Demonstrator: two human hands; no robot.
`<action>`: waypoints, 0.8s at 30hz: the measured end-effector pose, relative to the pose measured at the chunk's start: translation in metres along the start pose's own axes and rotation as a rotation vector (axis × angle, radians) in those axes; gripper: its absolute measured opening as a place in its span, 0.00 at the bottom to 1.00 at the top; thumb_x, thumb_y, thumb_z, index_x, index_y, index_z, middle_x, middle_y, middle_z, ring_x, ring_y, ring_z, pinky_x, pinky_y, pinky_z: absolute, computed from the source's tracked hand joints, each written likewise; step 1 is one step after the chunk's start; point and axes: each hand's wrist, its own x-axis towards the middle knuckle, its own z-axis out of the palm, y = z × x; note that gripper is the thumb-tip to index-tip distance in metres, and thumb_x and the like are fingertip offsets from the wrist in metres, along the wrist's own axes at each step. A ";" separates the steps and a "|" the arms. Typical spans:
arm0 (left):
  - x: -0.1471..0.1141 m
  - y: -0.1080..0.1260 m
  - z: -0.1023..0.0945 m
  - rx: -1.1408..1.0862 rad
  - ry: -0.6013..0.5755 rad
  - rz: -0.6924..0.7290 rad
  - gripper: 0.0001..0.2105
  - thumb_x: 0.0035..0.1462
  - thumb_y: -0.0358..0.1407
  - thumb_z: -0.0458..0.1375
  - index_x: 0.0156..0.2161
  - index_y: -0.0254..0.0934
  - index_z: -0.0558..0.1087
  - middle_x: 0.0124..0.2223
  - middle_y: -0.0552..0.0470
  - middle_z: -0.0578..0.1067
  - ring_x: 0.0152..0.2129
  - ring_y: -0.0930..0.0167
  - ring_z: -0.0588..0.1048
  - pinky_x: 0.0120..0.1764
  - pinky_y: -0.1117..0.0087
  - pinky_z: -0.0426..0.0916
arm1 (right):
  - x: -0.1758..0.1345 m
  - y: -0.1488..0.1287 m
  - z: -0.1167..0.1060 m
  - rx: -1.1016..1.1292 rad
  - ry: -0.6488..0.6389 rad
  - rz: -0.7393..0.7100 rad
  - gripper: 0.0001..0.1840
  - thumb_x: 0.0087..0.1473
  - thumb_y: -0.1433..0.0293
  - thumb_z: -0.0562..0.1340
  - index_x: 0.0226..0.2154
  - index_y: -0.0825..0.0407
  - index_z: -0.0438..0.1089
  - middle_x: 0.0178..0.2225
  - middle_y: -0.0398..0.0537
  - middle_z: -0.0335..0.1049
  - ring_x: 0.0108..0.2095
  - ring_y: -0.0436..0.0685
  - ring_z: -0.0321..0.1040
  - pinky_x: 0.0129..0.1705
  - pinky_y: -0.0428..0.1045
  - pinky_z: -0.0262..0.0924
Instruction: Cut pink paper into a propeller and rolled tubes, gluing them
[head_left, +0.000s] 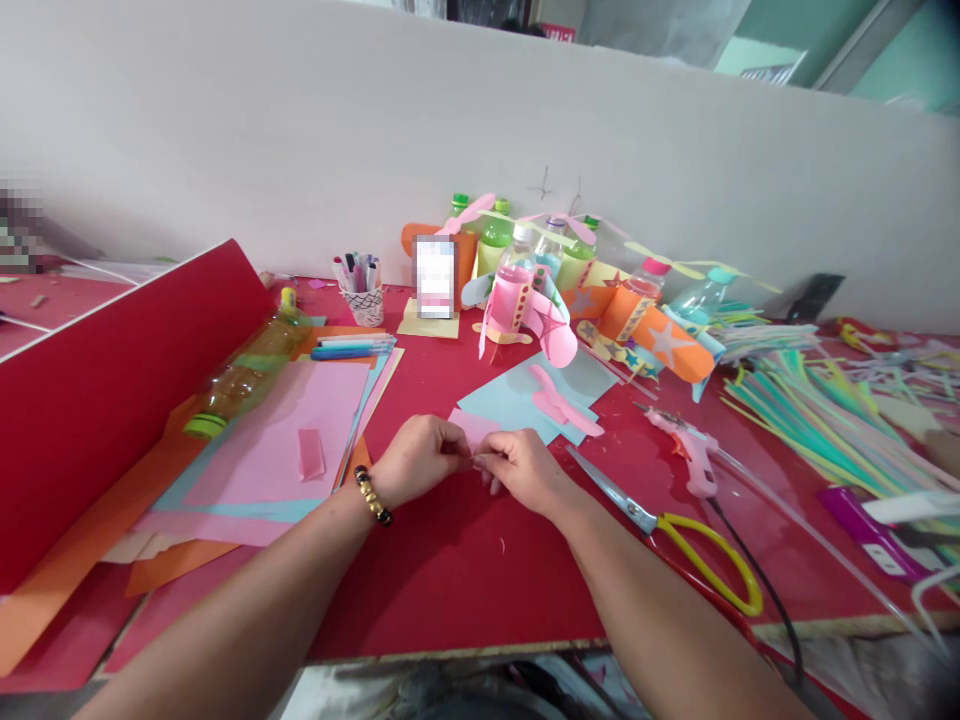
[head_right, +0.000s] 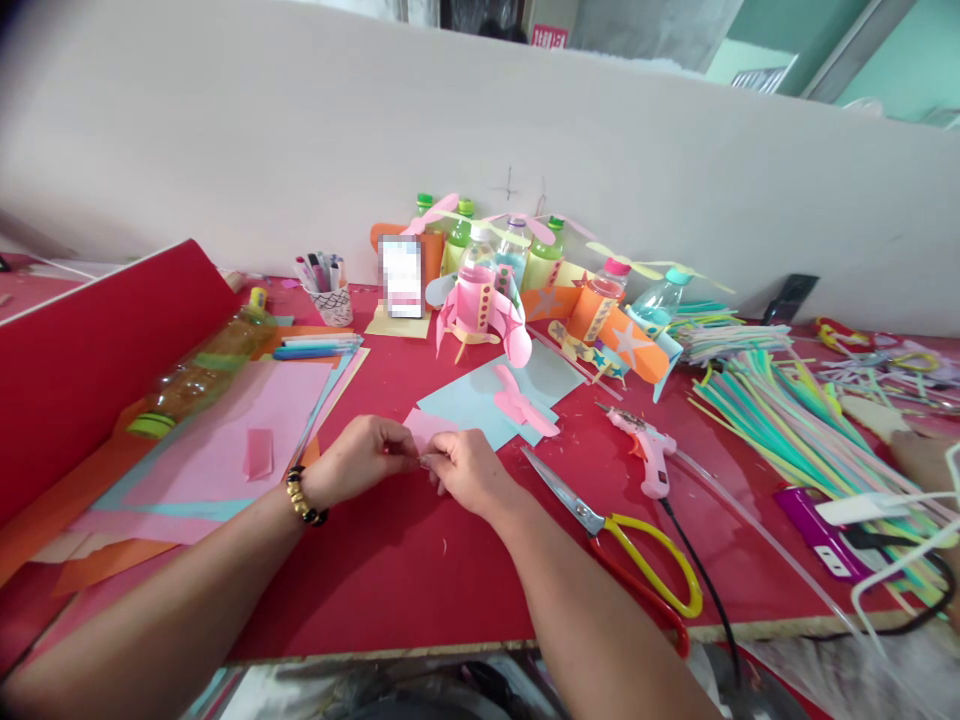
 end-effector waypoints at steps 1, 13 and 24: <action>0.000 0.000 0.000 -0.006 0.007 0.001 0.07 0.47 0.35 0.57 0.26 0.35 0.75 0.24 0.54 0.74 0.22 0.74 0.69 0.26 0.76 0.59 | 0.000 0.000 -0.001 0.022 0.005 0.002 0.09 0.51 0.67 0.57 0.25 0.53 0.70 0.19 0.42 0.68 0.17 0.49 0.66 0.23 0.44 0.61; 0.003 -0.002 0.001 -0.055 0.039 -0.029 0.10 0.50 0.39 0.56 0.27 0.35 0.75 0.26 0.53 0.75 0.24 0.73 0.69 0.28 0.75 0.60 | 0.007 0.006 -0.008 0.208 0.098 0.087 0.12 0.51 0.62 0.58 0.25 0.54 0.67 0.21 0.43 0.71 0.18 0.50 0.69 0.19 0.43 0.58; 0.001 0.003 -0.006 -0.306 -0.137 -0.084 0.11 0.48 0.41 0.59 0.30 0.34 0.76 0.28 0.52 0.77 0.27 0.71 0.71 0.32 0.74 0.64 | 0.002 -0.005 -0.012 0.201 0.056 0.027 0.08 0.50 0.67 0.60 0.27 0.53 0.72 0.20 0.44 0.73 0.23 0.51 0.71 0.26 0.44 0.62</action>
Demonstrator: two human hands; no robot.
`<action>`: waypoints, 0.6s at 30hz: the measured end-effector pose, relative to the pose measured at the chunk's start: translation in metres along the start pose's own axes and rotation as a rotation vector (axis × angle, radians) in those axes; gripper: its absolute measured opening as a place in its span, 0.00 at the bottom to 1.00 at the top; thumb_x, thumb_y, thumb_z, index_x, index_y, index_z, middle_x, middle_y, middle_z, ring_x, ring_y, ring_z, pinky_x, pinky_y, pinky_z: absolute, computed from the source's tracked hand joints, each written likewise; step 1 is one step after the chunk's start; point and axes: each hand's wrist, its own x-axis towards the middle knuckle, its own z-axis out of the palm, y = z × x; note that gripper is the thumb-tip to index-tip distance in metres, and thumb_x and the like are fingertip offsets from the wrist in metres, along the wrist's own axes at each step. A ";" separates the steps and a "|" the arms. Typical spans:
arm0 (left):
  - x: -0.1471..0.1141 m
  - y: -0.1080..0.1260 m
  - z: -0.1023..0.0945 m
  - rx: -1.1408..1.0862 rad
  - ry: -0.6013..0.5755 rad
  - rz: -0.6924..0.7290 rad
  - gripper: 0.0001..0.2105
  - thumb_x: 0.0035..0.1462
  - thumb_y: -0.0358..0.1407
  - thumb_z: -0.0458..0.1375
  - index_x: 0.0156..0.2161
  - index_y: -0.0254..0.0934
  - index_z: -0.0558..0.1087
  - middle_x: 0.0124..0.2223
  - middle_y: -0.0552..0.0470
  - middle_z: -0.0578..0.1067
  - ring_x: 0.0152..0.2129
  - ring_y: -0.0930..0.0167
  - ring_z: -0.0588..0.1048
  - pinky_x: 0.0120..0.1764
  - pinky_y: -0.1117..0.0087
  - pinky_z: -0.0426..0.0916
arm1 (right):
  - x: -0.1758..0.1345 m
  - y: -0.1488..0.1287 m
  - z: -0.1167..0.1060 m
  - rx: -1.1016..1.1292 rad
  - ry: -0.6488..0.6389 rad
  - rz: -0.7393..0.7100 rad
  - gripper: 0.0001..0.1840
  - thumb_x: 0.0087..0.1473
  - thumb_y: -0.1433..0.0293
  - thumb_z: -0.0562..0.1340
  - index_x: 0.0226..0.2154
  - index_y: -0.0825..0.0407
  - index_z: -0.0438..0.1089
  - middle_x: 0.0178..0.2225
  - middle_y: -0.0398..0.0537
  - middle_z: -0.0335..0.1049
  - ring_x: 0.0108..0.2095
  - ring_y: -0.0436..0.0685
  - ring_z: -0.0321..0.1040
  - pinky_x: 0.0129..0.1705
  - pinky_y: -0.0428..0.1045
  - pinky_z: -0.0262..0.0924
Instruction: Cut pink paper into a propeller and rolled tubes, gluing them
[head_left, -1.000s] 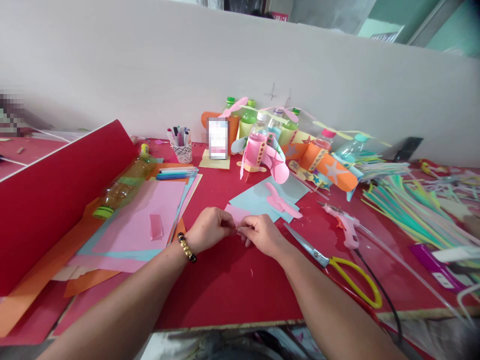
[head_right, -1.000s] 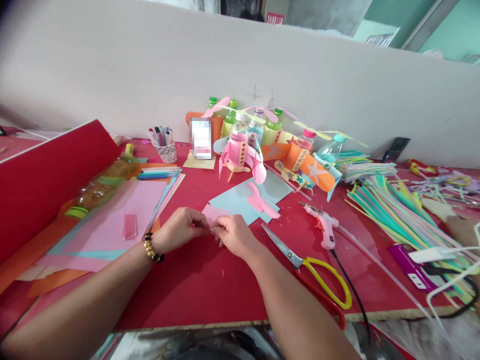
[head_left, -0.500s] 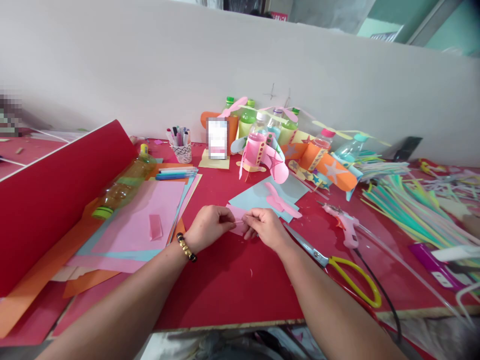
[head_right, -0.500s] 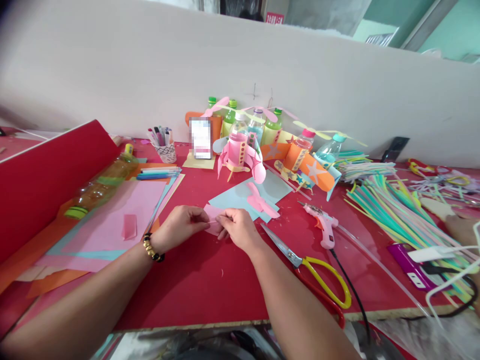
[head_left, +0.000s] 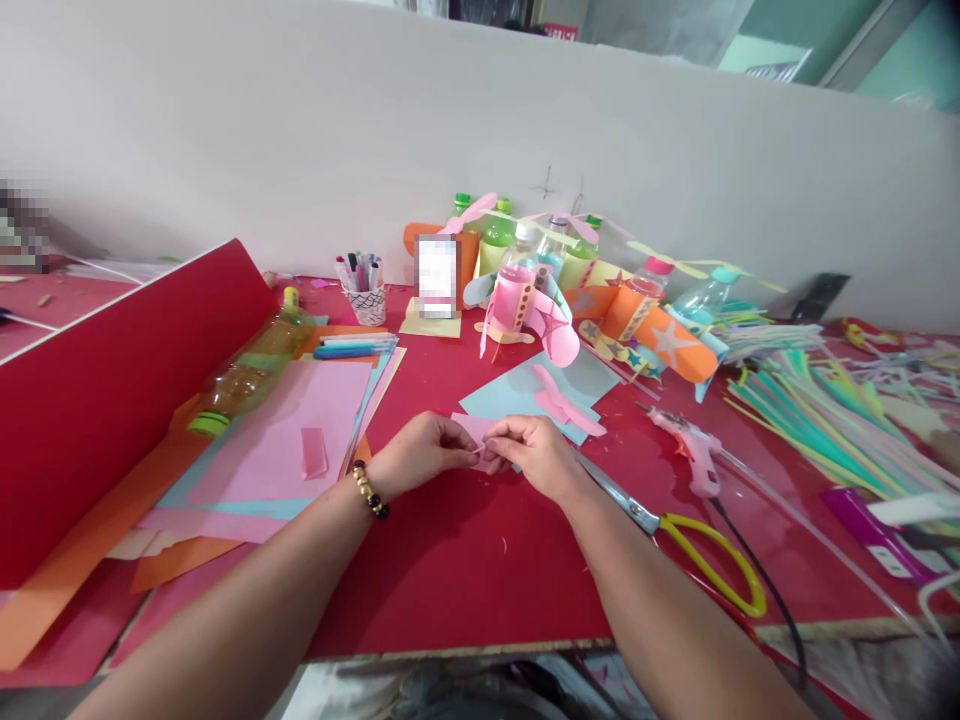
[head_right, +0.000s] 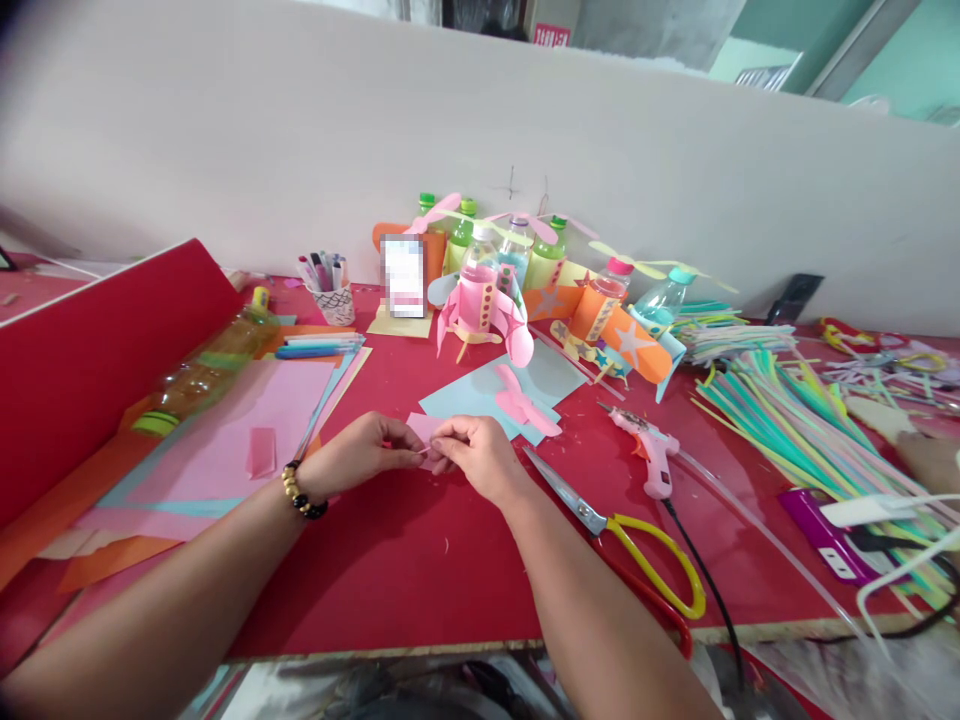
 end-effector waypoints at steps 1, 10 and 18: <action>0.000 0.000 0.000 0.000 -0.002 0.001 0.12 0.47 0.42 0.59 0.30 0.34 0.76 0.28 0.52 0.77 0.27 0.71 0.71 0.32 0.74 0.64 | 0.000 0.000 0.000 0.002 -0.003 -0.003 0.07 0.50 0.67 0.60 0.27 0.53 0.72 0.20 0.44 0.73 0.23 0.51 0.71 0.26 0.44 0.62; 0.001 -0.005 0.001 0.098 0.118 0.060 0.11 0.48 0.41 0.58 0.24 0.34 0.73 0.24 0.54 0.74 0.23 0.74 0.69 0.30 0.74 0.62 | 0.003 0.005 0.002 0.174 -0.013 0.036 0.14 0.44 0.66 0.65 0.36 0.54 0.71 0.25 0.46 0.75 0.25 0.53 0.72 0.32 0.50 0.67; 0.001 -0.005 0.003 0.112 0.143 0.080 0.10 0.49 0.40 0.57 0.24 0.34 0.73 0.25 0.54 0.75 0.23 0.73 0.70 0.29 0.74 0.62 | 0.005 0.008 0.003 0.161 -0.005 0.032 0.15 0.43 0.66 0.66 0.36 0.55 0.70 0.25 0.44 0.73 0.24 0.52 0.70 0.30 0.49 0.66</action>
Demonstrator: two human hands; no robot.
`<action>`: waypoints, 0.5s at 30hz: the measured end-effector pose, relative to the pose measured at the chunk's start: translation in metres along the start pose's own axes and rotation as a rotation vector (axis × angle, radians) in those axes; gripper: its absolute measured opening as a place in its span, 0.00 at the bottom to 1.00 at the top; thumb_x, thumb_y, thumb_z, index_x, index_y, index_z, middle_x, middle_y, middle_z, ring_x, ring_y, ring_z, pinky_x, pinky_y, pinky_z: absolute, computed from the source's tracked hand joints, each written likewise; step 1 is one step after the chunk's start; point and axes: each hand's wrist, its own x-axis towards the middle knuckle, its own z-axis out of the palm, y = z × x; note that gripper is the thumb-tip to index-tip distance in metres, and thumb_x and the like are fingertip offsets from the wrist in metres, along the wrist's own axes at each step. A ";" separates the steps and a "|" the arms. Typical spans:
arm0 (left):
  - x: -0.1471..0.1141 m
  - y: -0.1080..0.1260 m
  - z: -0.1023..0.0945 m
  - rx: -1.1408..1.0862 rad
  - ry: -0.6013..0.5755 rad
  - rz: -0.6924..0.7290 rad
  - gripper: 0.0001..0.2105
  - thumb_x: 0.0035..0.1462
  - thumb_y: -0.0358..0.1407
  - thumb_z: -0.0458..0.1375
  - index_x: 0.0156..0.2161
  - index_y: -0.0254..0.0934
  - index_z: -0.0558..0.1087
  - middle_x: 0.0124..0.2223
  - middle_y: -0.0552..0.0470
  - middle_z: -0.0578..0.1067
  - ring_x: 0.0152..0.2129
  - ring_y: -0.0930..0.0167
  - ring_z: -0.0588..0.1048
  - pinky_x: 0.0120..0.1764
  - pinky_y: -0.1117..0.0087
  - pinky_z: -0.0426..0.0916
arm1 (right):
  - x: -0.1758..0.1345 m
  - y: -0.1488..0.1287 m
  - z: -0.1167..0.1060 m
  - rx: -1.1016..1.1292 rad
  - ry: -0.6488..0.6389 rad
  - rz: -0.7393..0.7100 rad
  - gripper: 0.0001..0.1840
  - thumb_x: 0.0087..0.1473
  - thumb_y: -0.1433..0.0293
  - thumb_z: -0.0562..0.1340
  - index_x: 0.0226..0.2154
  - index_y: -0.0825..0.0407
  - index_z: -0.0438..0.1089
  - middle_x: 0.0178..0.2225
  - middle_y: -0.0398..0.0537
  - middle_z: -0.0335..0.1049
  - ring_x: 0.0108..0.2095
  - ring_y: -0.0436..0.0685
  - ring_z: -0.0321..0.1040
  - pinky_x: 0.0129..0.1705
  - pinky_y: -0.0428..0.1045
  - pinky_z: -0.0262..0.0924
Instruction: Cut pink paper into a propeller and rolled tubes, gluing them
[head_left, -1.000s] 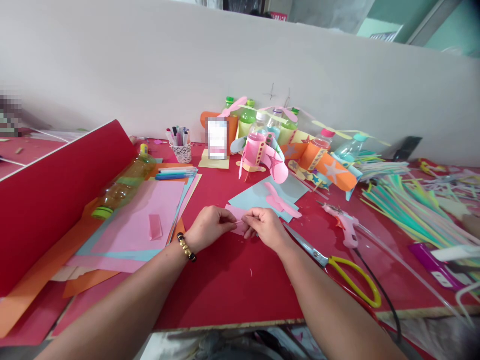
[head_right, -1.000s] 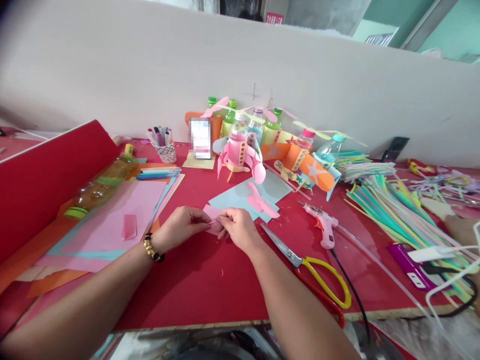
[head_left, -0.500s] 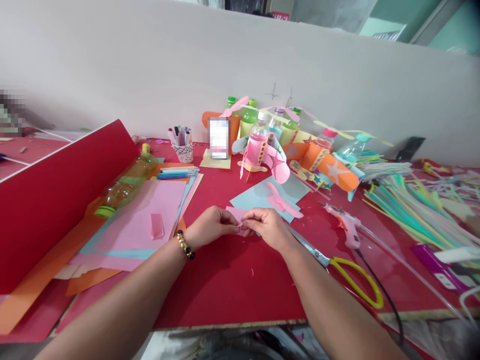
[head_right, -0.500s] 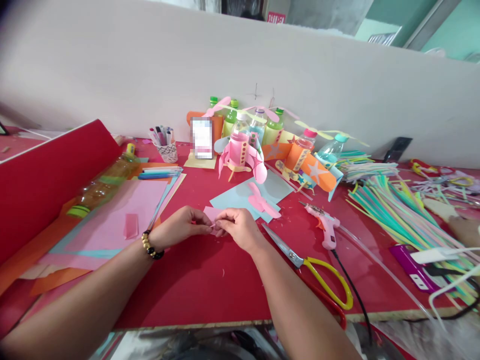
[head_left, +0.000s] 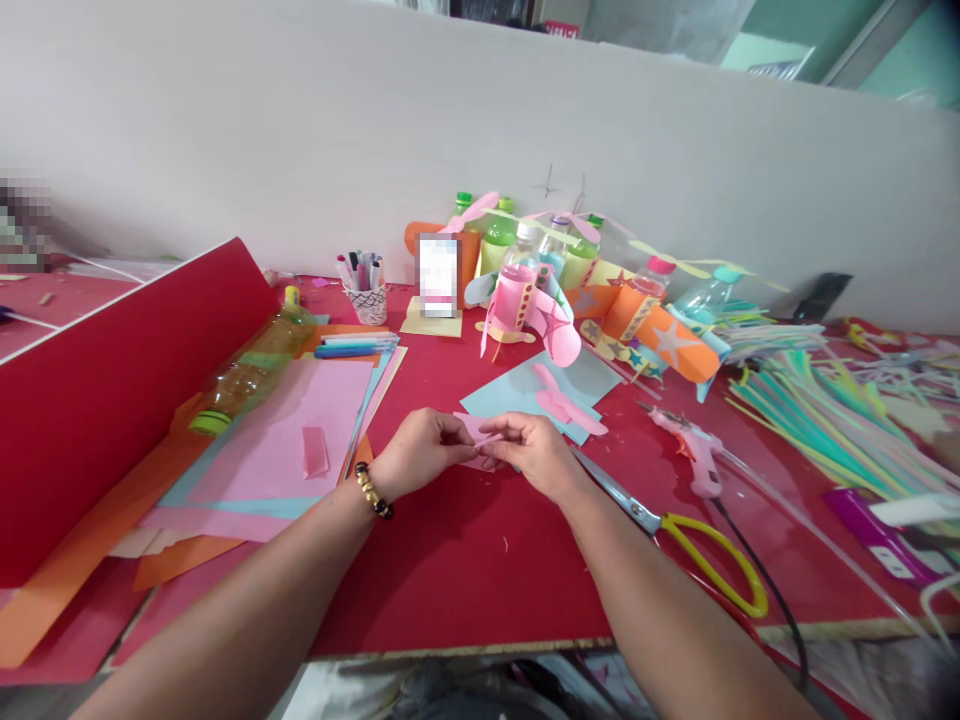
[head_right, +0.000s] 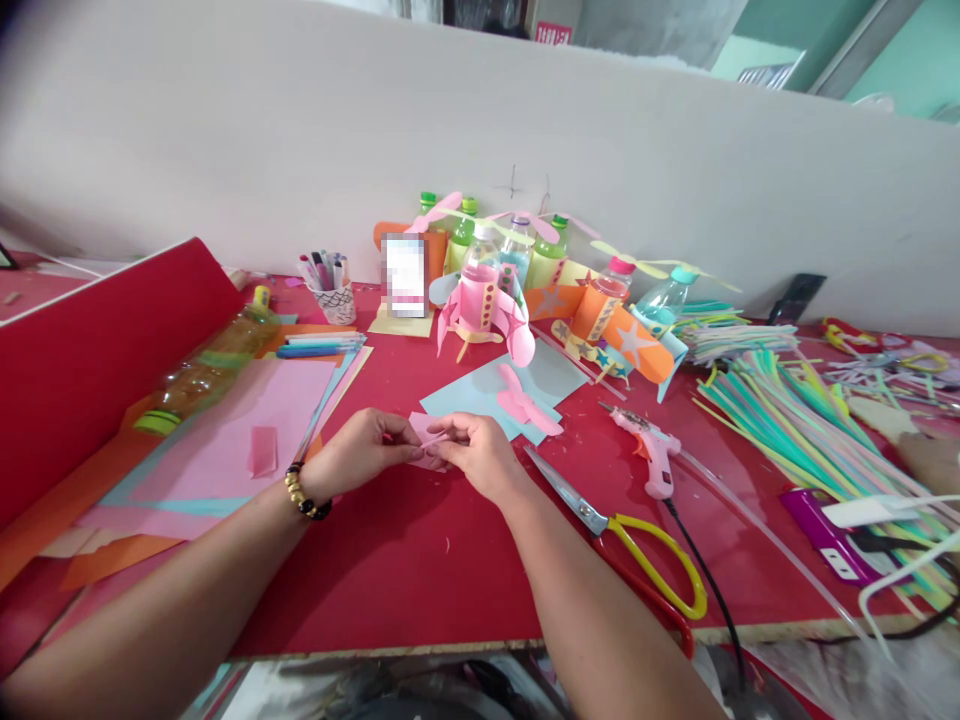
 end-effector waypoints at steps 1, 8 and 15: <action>0.000 0.000 0.000 0.001 -0.002 0.002 0.10 0.49 0.39 0.57 0.24 0.34 0.73 0.25 0.54 0.74 0.23 0.73 0.70 0.29 0.74 0.62 | 0.000 0.000 0.000 -0.016 0.000 -0.030 0.15 0.44 0.67 0.65 0.37 0.54 0.70 0.26 0.44 0.73 0.25 0.51 0.69 0.30 0.48 0.66; -0.001 0.000 0.000 0.058 0.014 0.001 0.09 0.48 0.38 0.57 0.24 0.35 0.73 0.24 0.54 0.74 0.23 0.73 0.70 0.29 0.74 0.61 | -0.004 -0.002 0.000 -0.225 0.045 -0.085 0.10 0.46 0.63 0.64 0.30 0.53 0.74 0.23 0.45 0.72 0.25 0.53 0.69 0.30 0.48 0.64; -0.002 0.001 0.002 0.124 0.003 0.002 0.09 0.49 0.38 0.56 0.25 0.35 0.73 0.25 0.53 0.74 0.24 0.73 0.69 0.28 0.74 0.60 | -0.004 0.000 -0.002 -0.218 0.046 0.057 0.09 0.45 0.64 0.64 0.27 0.53 0.74 0.17 0.44 0.70 0.21 0.53 0.69 0.26 0.47 0.65</action>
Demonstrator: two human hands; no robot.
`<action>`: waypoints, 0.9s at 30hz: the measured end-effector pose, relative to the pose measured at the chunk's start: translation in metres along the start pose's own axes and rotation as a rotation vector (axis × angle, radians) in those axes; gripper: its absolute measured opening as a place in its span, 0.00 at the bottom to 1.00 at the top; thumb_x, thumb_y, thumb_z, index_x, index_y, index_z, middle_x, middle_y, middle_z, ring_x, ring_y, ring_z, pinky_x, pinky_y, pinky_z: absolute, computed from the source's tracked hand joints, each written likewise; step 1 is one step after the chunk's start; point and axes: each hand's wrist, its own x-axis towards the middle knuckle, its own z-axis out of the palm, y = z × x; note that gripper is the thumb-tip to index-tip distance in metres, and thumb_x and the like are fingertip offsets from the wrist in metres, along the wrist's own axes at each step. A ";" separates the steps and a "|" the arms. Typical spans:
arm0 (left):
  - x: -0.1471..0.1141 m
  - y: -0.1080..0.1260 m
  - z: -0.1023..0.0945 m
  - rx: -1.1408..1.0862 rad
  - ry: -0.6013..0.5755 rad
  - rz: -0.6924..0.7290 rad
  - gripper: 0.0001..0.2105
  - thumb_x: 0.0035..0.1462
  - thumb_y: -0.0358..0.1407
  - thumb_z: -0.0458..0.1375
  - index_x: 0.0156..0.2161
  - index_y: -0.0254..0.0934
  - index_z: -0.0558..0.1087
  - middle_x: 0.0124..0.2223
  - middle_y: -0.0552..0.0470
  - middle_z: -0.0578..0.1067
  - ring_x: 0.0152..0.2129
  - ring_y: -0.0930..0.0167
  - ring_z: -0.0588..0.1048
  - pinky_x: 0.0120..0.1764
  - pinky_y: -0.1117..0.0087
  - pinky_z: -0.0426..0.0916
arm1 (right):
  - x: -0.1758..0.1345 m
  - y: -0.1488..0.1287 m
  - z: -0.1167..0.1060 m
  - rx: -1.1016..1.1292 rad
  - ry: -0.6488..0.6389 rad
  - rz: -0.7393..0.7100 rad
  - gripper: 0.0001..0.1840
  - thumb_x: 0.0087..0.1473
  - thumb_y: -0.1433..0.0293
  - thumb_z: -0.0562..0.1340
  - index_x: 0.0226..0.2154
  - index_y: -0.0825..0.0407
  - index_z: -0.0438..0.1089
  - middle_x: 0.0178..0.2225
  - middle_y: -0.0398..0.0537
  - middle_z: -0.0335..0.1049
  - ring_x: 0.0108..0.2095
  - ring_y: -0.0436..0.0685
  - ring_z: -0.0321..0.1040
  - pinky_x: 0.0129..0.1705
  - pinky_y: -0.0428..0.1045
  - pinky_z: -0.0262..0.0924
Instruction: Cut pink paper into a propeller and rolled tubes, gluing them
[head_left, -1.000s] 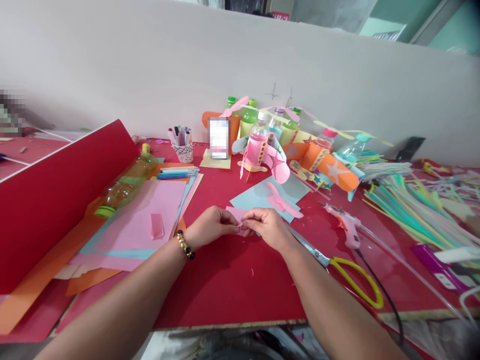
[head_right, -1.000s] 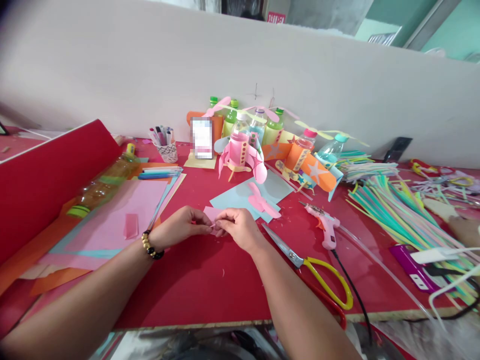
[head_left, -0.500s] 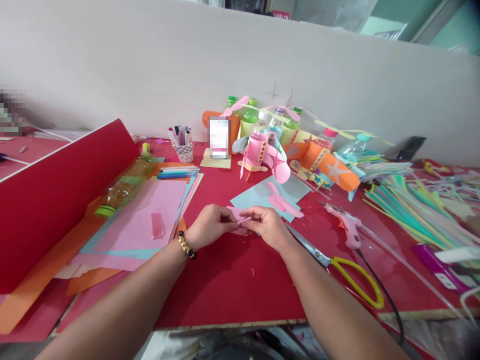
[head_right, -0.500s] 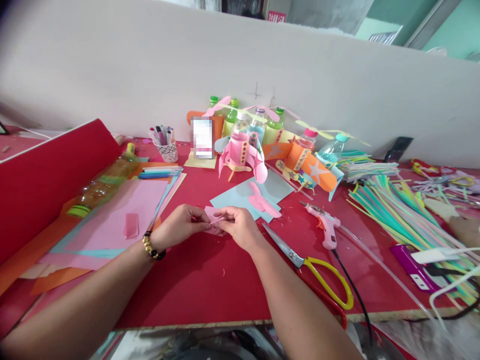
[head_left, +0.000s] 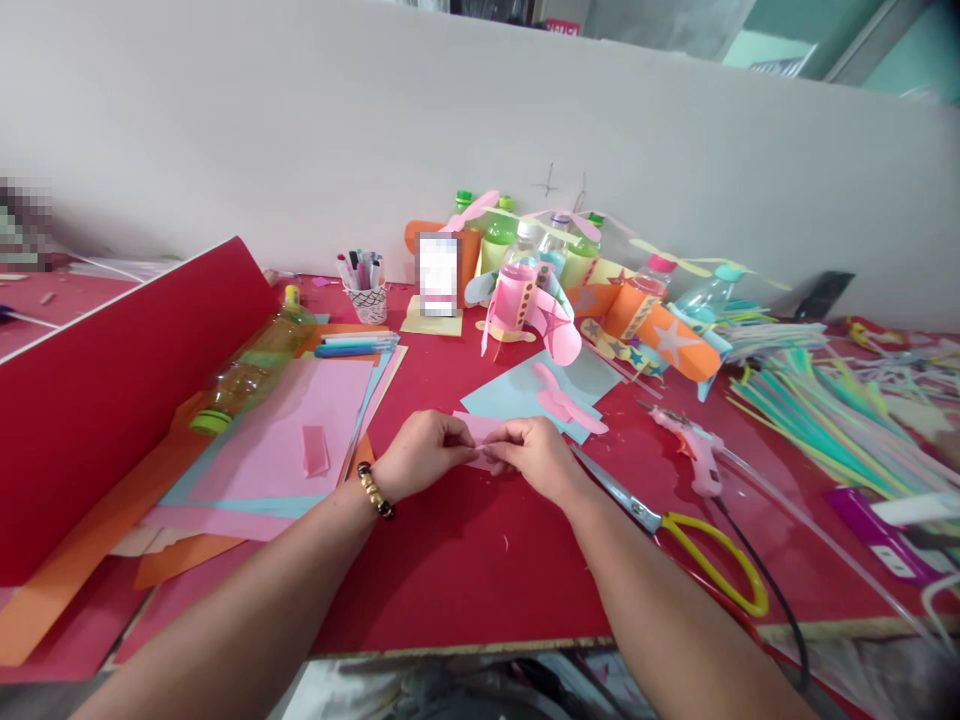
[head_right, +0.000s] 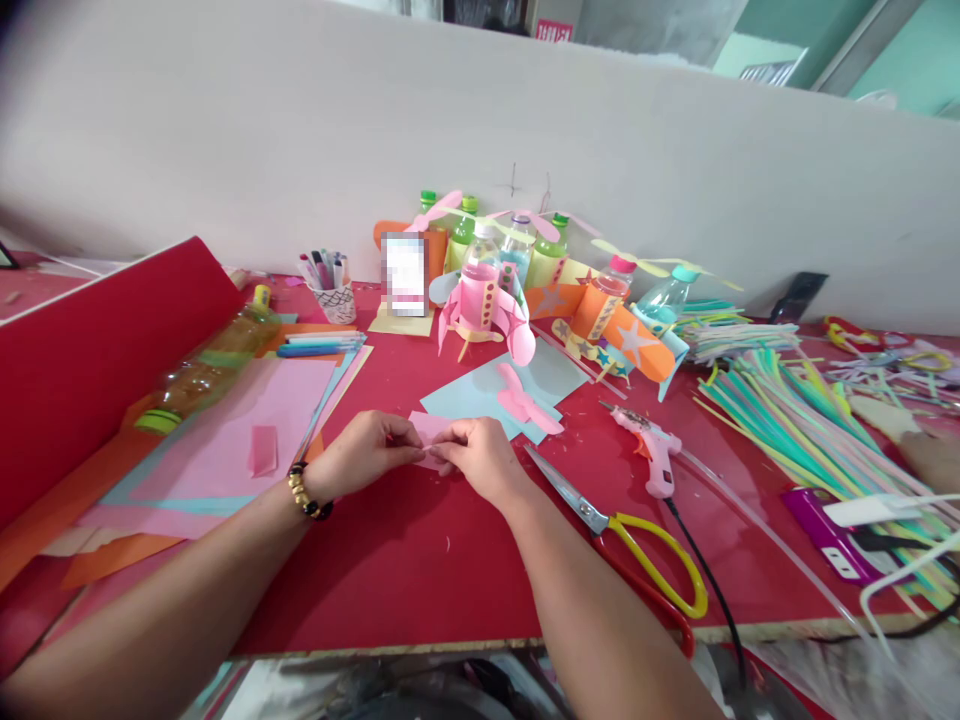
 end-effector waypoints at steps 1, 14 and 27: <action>0.000 0.000 0.000 -0.006 -0.004 0.001 0.09 0.49 0.38 0.56 0.25 0.35 0.73 0.25 0.53 0.74 0.24 0.73 0.70 0.29 0.74 0.60 | 0.000 0.000 -0.001 0.007 -0.009 0.006 0.09 0.45 0.64 0.64 0.27 0.54 0.73 0.17 0.44 0.70 0.21 0.53 0.69 0.25 0.47 0.64; 0.002 0.000 -0.011 -0.142 -0.143 -0.043 0.14 0.51 0.44 0.55 0.28 0.34 0.76 0.26 0.52 0.75 0.24 0.72 0.71 0.28 0.74 0.62 | 0.001 -0.003 -0.004 0.112 -0.018 0.048 0.08 0.45 0.66 0.63 0.24 0.55 0.69 0.19 0.44 0.71 0.19 0.51 0.69 0.22 0.44 0.61; 0.001 0.003 -0.012 -0.374 -0.170 -0.170 0.18 0.49 0.47 0.56 0.29 0.31 0.74 0.18 0.54 0.70 0.17 0.76 0.66 0.23 0.76 0.61 | 0.003 -0.003 -0.009 0.218 0.005 0.002 0.12 0.43 0.62 0.65 0.24 0.55 0.69 0.20 0.44 0.71 0.18 0.52 0.70 0.23 0.46 0.64</action>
